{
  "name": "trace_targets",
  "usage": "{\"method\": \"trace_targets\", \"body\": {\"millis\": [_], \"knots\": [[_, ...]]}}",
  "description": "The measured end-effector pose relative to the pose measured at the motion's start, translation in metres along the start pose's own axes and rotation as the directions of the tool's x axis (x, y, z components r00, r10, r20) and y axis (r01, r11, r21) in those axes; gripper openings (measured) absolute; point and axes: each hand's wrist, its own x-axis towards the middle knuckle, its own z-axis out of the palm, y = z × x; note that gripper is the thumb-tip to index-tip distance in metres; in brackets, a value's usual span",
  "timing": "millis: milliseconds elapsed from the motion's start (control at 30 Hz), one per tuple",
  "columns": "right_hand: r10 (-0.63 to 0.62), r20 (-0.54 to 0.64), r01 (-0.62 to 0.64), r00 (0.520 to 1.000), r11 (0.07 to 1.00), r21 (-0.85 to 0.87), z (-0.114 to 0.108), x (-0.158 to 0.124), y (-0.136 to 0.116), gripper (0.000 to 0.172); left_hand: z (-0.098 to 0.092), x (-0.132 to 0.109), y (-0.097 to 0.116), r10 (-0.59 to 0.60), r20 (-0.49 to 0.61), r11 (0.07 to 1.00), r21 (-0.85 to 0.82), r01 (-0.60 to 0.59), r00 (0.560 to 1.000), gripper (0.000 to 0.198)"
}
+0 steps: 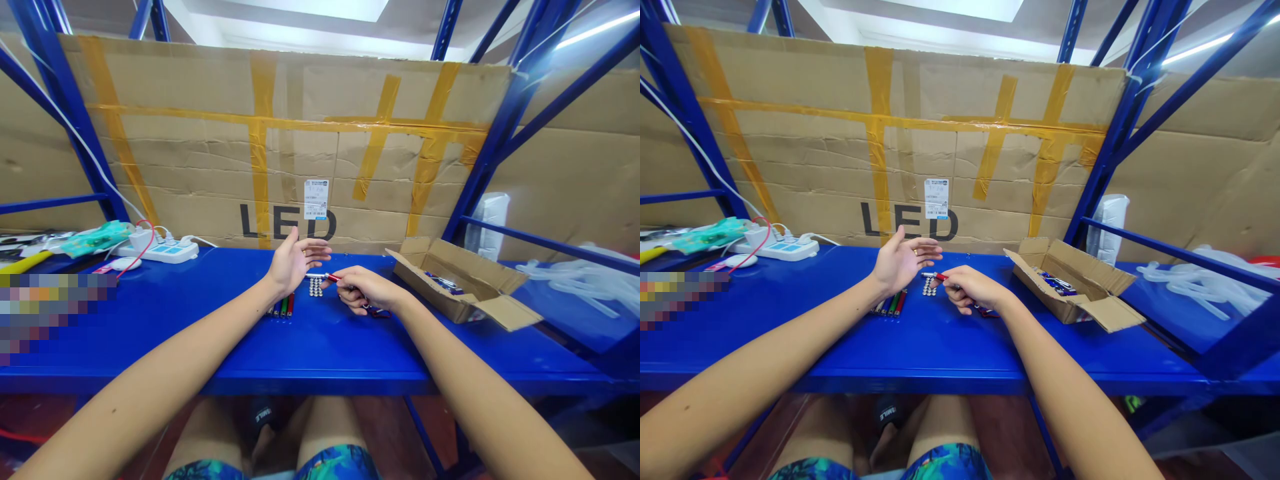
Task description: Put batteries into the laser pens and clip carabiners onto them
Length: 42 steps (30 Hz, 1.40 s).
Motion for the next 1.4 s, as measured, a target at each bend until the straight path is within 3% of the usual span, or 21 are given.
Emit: {"method": "trace_targets", "body": {"millis": [467,967,1400], "knots": [[-0.016,-0.128,0.011,0.992,0.999,-0.041,0.0002,0.0004,-0.0019,0.015,0.0026,-0.0012,0.0021,0.001,-0.003,1.000,0.006,-0.001,1.000,0.071],[-0.115,-0.114,0.114,0.987,0.993,-0.013,0.0003,0.0002,-0.0009,0.013,0.0018,-0.0007,0.0005,-0.005,0.015,1.000,0.009,0.004,1.000,0.072],[-0.090,-0.129,0.084,0.988,0.995,-0.054,0.0004,0.0009,0.0006,0.014,0.0037,-0.0018,0.0028,-0.007,-0.003,0.999,0.036,0.007,1.000,0.072]]}}
